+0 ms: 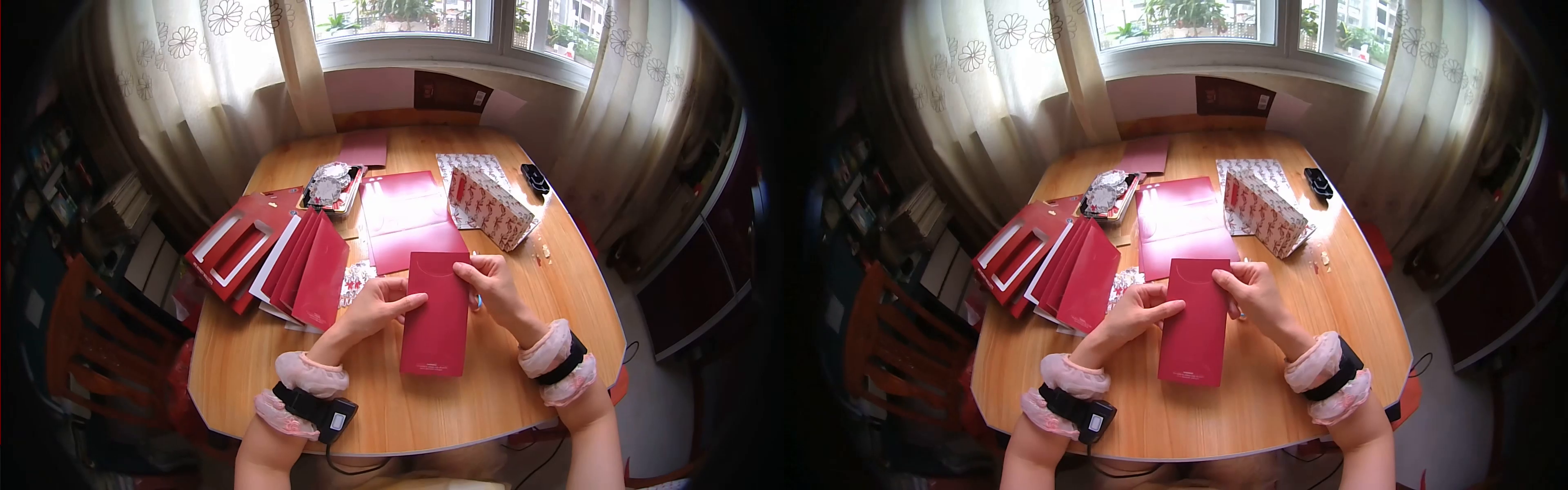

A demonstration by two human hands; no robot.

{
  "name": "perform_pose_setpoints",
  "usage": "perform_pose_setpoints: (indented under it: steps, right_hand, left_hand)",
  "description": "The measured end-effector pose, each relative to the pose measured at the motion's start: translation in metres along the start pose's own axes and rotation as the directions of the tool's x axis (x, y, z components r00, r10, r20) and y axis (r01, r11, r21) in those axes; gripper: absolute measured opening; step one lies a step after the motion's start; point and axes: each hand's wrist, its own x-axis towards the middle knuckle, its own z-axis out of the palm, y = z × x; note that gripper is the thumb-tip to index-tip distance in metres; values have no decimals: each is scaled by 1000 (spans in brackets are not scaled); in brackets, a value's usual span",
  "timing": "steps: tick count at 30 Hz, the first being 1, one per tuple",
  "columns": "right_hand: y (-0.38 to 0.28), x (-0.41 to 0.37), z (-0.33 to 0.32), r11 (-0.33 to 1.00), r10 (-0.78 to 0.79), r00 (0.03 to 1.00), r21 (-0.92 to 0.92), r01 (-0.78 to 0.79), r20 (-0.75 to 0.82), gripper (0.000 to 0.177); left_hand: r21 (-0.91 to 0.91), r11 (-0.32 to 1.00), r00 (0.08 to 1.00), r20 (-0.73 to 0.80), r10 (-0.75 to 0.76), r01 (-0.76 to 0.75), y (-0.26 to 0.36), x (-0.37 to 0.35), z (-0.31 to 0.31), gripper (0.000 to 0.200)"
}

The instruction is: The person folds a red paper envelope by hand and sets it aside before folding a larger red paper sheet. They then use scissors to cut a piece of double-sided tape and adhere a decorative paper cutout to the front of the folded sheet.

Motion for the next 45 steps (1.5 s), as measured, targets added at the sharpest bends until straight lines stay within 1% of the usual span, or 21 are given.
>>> perform_pose_setpoints:
  steps: [6,8,9,10,14,18,20,22,24,28,30,31,35,37,38,40,41,42,43,44,45]
  right_hand:
    - [8,0,0,999,15,1000,40,-16,24,22]
    - [9,-1,2,998,61,997,-24,-60,45,21]
    - [5,-3,4,995,99,992,-35,-97,77,22]
    - [5,-3,5,994,112,985,-31,-109,131,24]
    - [11,-4,6,992,122,980,-21,-121,155,25]
    - [6,-5,10,992,119,988,-44,-115,94,24]
    - [3,-4,10,998,36,996,64,-31,-80,23]
    - [6,0,6,998,19,992,66,-11,-126,22]
    - [5,2,5,989,10,958,144,33,-285,22]
    - [4,3,9,990,-82,926,76,117,-369,23]
    - [3,5,8,989,-104,914,56,137,-392,23]
    - [-1,5,8,985,-91,914,103,142,-395,24]
    - [9,6,3,971,-63,923,191,145,-379,28]
    - [12,6,1,954,-75,934,247,169,-348,30]
    - [11,5,-1,966,-79,946,212,151,-313,30]
    - [13,6,-3,974,-88,956,177,141,-279,30]
    - [17,7,-3,982,-59,960,158,105,-272,29]
    - [19,7,-3,988,-31,963,140,70,-266,29]
    - [18,7,-2,989,-3,967,144,41,-253,28]
    - [18,7,-2,989,-7,967,144,45,-254,28]
    - [18,5,-2,993,8,971,118,20,-238,28]
  left_hand:
    - [30,998,999,-4,-47,47,6,-2,3,28]
    - [-89,996,998,-50,-25,21,11,-3,7,31]
    - [-107,992,996,-56,-73,67,14,-3,6,33]
    - [-108,992,996,-56,-71,64,14,-3,6,33]
    - [-85,996,994,-111,-20,10,12,-1,7,33]
    - [-168,986,996,-91,-18,2,15,-2,7,34]
    - [-205,979,997,-81,-2,-15,14,-2,7,35]
    - [-183,981,998,-1,-60,58,8,-2,4,37]
    - [-162,986,999,10,-47,48,8,-3,5,39]
    - [-196,980,999,14,-39,41,7,-2,9,40]
    - [-148,987,998,-38,57,-62,4,0,10,39]
    - [-151,988,999,-42,-26,20,4,0,8,36]
    - [-89,996,989,-144,17,-31,16,-4,16,29]
    - [70,977,952,-223,211,-201,18,-4,15,26]
    - [71,977,950,-227,213,-201,20,-6,12,26]
    - [453,839,843,-287,456,-300,34,-6,1,25]
    - [404,833,770,-362,525,-378,47,-7,0,27]
    - [437,802,695,-421,583,-408,57,-8,-6,32]
    - [567,747,649,-430,628,-347,83,-17,-10,36]
    - [439,822,635,-529,562,-362,88,-23,-20,37]
    - [471,776,558,-541,629,-419,98,-28,-32,35]
